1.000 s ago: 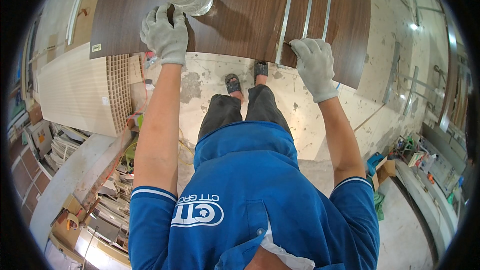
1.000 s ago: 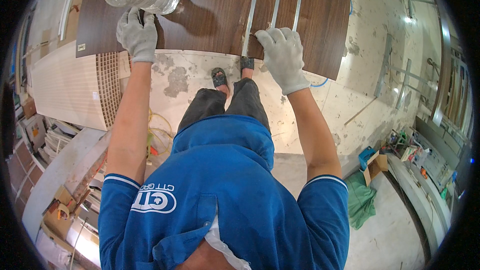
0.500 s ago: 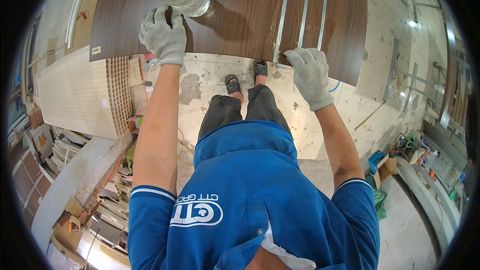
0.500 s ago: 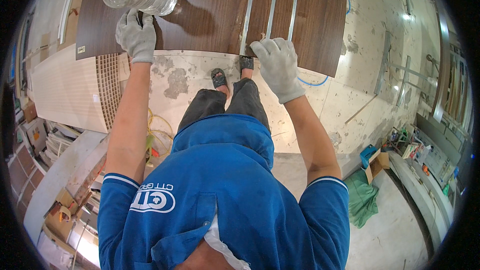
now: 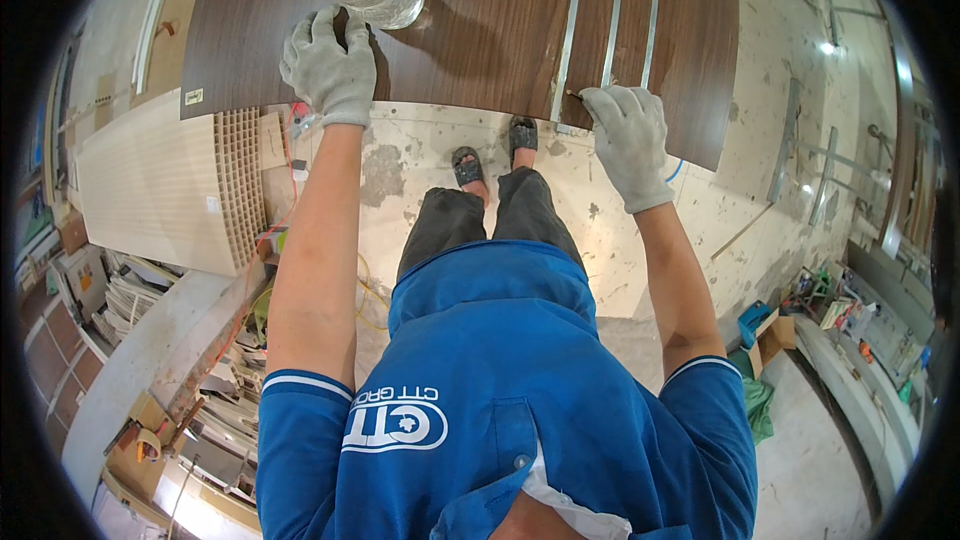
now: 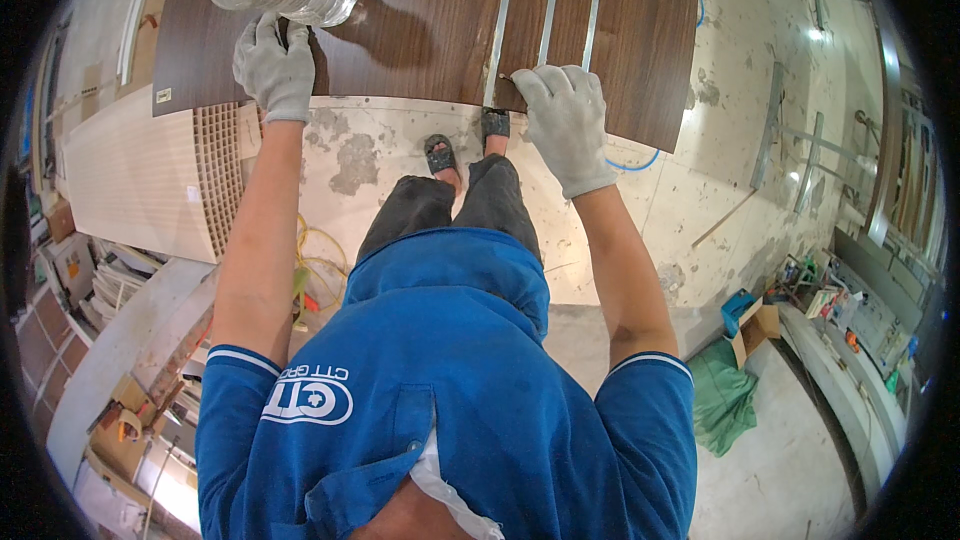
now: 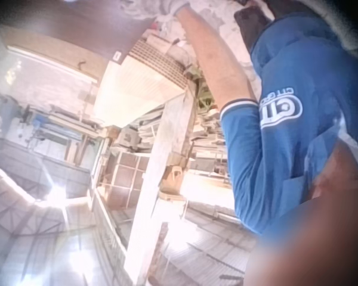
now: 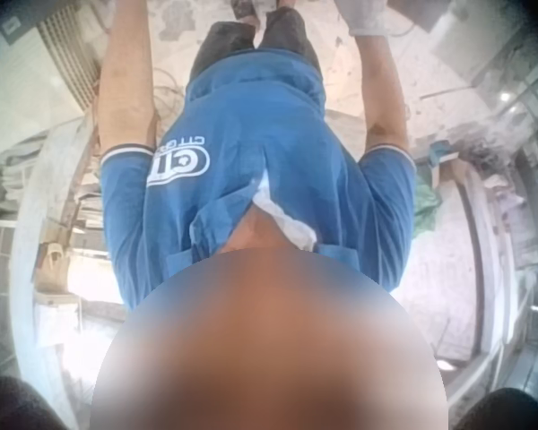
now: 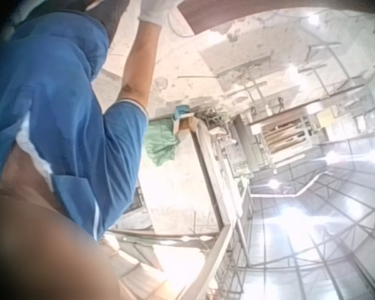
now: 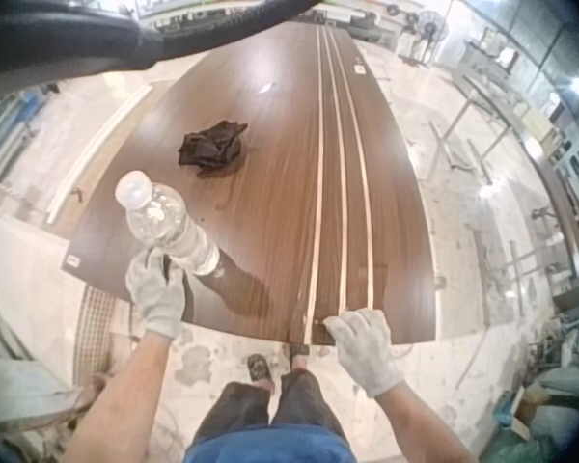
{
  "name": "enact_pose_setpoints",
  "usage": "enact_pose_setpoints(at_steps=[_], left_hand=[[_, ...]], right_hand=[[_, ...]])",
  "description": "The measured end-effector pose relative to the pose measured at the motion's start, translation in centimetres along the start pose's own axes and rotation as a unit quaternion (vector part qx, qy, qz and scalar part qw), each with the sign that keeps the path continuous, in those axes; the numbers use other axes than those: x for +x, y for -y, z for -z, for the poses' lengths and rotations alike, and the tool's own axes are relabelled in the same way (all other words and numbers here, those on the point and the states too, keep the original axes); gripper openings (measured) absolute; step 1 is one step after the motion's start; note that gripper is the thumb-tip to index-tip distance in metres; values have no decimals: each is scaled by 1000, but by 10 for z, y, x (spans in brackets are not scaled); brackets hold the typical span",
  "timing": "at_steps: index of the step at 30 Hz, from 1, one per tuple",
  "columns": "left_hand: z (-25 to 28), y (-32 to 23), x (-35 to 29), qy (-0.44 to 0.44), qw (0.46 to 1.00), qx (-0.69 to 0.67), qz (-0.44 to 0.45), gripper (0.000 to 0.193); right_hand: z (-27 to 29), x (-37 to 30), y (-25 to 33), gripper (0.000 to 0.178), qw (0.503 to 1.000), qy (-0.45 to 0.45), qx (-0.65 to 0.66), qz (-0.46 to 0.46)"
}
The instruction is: The person applies and smooths thin strips of edge banding onto the edges of a wooden tabletop. They use a small tool to press the banding into place and a cloth to wipe the surface. The person also retrieves a cloth from a bag and handles a water bottle during the process.
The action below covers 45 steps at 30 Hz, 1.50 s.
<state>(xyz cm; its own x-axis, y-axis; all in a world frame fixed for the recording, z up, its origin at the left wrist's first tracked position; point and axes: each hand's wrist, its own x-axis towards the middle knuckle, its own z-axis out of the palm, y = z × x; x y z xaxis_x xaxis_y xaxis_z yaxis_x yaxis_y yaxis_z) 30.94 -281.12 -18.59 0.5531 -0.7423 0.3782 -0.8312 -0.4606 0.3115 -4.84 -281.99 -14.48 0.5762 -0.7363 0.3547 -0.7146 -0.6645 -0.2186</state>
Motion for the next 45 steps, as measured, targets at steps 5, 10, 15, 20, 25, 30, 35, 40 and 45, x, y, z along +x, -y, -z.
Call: enact_pose_setpoints(at_steps=[5, 10, 15, 20, 25, 30, 35, 40, 45], left_hand=[[0, 1, 0, -3, 1000, 0, -10, 35], [-2, 1, 0, -12, 1000, 2, -12, 35], [-2, 1, -1, -9, 1000, -4, -6, 35], [-2, 1, 0, -15, 1000, 1, -11, 36], [-2, 2, 0, -4, 1000, 3, -11, 36], [-4, 2, 0, -16, 1000, 1, -11, 36], [-3, 2, -1, -11, 1000, -1, -16, 36], [-1, 0, 0, -4, 1000, 2, -6, 35], [1, -1, 0, 8, 1000, 14, -3, 39]], right_hand=[[0, -7, 5, 29, 999, 29, -5, 30], [1, -15, 10, 30, 999, 36, 1, 41], [3, -10, 5, 31, 1000, 13, 11, 24], [1, -8, 4, 31, 999, 28, -7, 14], [1, -17, 10, 29, 999, 36, 11, 33], [-2, -13, 7, 27, 1000, 0, 6, 9], [0, -15, 10, 28, 999, 35, -4, 21], [2, -18, 12, 28, 999, 28, 6, 33], [-1, -14, 9, 28, 1000, 0, -2, 17]])
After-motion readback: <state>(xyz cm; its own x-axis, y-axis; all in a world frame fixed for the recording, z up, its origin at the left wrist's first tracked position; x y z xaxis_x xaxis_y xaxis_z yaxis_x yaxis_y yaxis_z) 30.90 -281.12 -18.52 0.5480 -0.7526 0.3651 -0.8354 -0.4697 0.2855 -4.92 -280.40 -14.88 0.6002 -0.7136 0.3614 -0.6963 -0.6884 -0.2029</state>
